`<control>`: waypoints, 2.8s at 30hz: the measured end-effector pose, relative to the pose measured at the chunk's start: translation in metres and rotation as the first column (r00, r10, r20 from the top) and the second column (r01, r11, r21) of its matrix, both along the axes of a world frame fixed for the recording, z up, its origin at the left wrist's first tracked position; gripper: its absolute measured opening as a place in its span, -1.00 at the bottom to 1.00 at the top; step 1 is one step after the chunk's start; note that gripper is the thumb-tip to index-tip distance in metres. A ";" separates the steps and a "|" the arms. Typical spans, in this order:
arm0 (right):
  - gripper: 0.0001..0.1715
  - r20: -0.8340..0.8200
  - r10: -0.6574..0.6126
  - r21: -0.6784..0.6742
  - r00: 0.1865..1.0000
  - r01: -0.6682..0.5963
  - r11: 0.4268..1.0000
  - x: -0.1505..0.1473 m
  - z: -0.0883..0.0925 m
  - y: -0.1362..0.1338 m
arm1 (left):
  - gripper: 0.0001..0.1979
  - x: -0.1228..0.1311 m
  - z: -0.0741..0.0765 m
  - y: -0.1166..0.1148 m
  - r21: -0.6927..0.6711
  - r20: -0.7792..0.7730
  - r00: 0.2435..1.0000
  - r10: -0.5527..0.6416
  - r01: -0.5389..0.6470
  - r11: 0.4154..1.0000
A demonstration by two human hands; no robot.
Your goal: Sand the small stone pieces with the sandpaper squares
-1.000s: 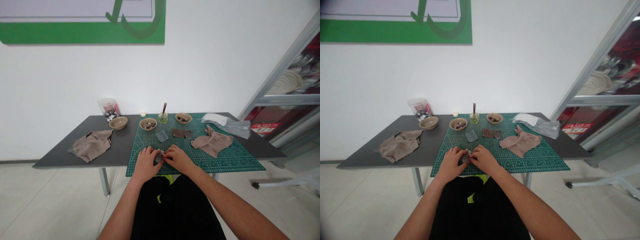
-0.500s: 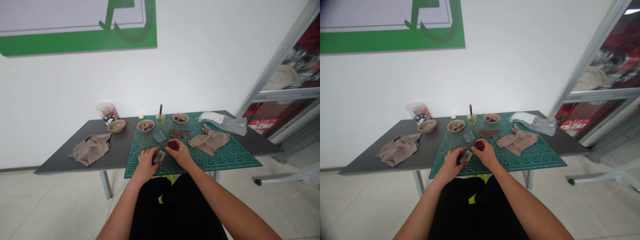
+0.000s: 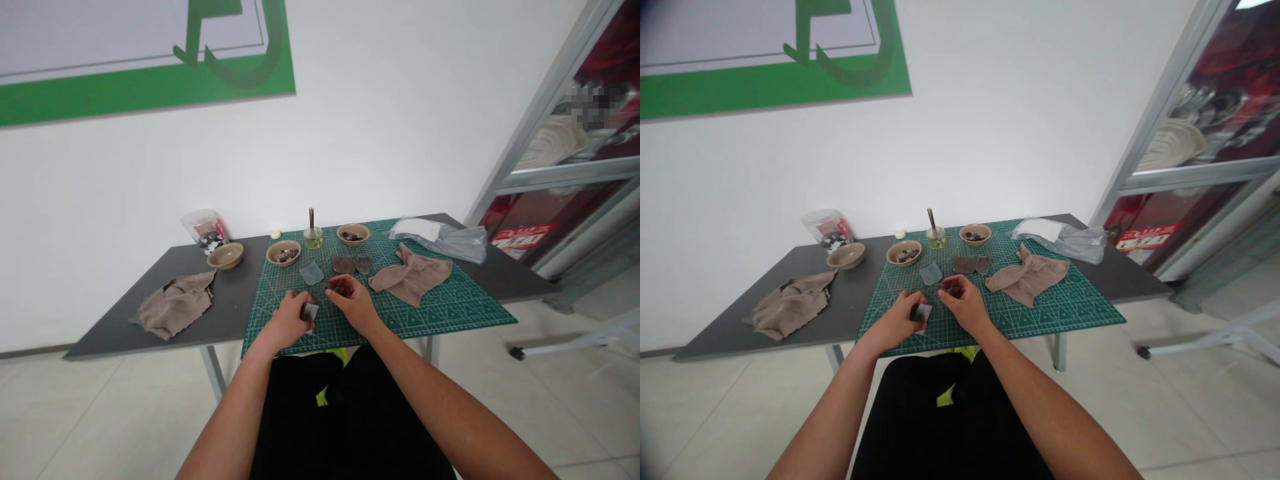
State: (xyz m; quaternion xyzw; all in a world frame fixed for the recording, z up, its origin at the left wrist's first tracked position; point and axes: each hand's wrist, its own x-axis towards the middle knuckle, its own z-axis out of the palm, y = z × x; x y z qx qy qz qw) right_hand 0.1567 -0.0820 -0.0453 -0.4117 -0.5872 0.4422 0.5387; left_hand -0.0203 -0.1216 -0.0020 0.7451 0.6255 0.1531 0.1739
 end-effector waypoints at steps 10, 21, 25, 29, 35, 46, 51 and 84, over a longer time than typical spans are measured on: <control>-0.78 0.150 0.007 0.059 0.989 -0.016 0.998 0.002 0.004 -0.004 | -0.87 -0.034 0.005 -0.005 0.065 0.466 0.868 0.173 -0.229 0.971; -0.77 0.159 0.016 0.043 0.987 -0.023 0.999 0.002 0.004 -0.005 | -0.87 -0.053 -0.003 0.011 0.292 0.328 0.942 0.067 -0.169 0.941; -0.78 0.171 0.025 0.044 0.985 -0.033 0.998 0.002 0.005 -0.005 | -0.84 -0.066 -0.009 0.035 0.428 0.259 0.953 0.157 -0.258 0.866; -0.78 0.180 0.031 0.031 0.983 -0.037 0.999 0.002 0.006 -0.004 | -0.74 -0.076 -0.025 0.048 0.364 0.054 0.979 0.198 -0.204 0.909; -0.79 0.196 0.044 0.035 0.980 -0.051 0.998 0.003 0.006 -0.004 | -0.50 -0.080 -0.032 0.044 0.254 0.038 0.993 0.111 -0.117 0.960; -0.61 0.124 0.167 0.064 0.978 -0.175 0.982 -0.002 0.005 -0.010 | -0.63 -0.005 -0.009 0.000 0.249 0.134 0.950 -0.281 0.243 0.938; -0.58 0.113 0.232 0.049 0.966 -0.238 0.970 0.000 0.006 -0.011 | -0.80 0.005 -0.018 -0.001 0.284 0.281 0.927 -0.247 0.166 0.944; -0.60 0.741 -0.206 0.131 0.639 0.163 0.978 -0.075 0.067 0.195 | -0.84 -0.009 -0.043 0.011 -0.033 0.969 0.233 0.084 -0.216 0.976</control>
